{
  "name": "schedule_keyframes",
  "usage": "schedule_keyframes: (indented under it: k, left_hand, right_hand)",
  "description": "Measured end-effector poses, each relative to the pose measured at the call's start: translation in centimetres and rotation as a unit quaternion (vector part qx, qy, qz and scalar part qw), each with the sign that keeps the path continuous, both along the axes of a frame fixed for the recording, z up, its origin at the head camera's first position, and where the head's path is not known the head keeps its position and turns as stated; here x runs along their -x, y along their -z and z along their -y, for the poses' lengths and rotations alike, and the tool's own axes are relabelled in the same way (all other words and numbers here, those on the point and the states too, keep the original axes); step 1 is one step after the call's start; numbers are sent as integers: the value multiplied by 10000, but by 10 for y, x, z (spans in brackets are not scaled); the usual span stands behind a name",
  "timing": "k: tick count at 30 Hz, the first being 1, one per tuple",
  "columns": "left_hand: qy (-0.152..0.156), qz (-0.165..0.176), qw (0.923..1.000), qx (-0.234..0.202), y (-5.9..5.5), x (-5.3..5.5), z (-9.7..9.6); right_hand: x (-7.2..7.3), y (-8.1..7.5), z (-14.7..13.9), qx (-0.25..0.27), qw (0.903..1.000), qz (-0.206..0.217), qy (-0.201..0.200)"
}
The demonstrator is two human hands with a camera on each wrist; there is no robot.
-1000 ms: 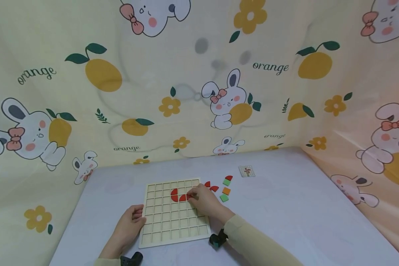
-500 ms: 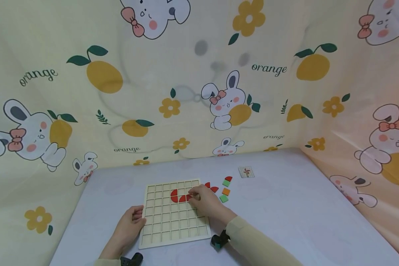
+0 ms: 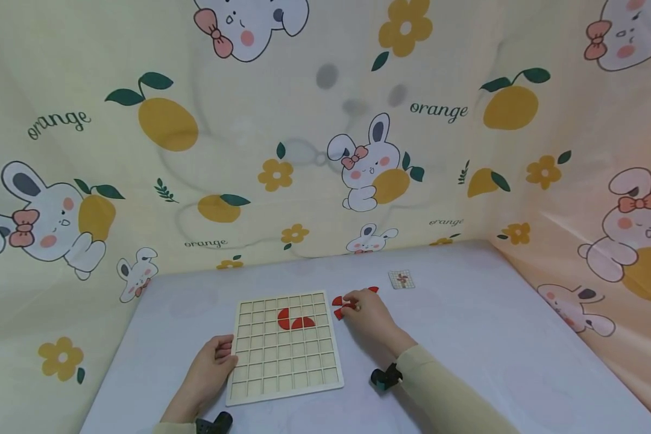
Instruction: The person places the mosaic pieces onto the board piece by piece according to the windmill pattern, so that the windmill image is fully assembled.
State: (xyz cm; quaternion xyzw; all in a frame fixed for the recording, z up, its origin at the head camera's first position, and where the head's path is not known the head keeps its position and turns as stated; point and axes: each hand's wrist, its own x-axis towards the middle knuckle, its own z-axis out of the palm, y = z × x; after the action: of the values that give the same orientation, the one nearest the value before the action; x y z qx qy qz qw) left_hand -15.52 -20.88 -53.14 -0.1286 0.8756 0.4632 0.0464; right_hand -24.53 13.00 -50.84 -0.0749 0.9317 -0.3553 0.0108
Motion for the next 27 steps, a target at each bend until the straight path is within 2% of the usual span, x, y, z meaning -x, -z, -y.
schedule_keyframes:
  k: [9, 18, 27]
  left_hand:
    - [-55, 105, 9999, -74, 0, 1, 0]
    - [-4, -31, 10000, 8, 2, 1, 0]
    - [-61, 9, 10000, 41, 2, 2, 0]
  right_hand:
    - [3, 3, -12, -316, 9995, 10, 78]
    - [6, 7, -13, -276, 9996, -6, 59]
    - [7, 8, -13, -286, 9996, 38, 73]
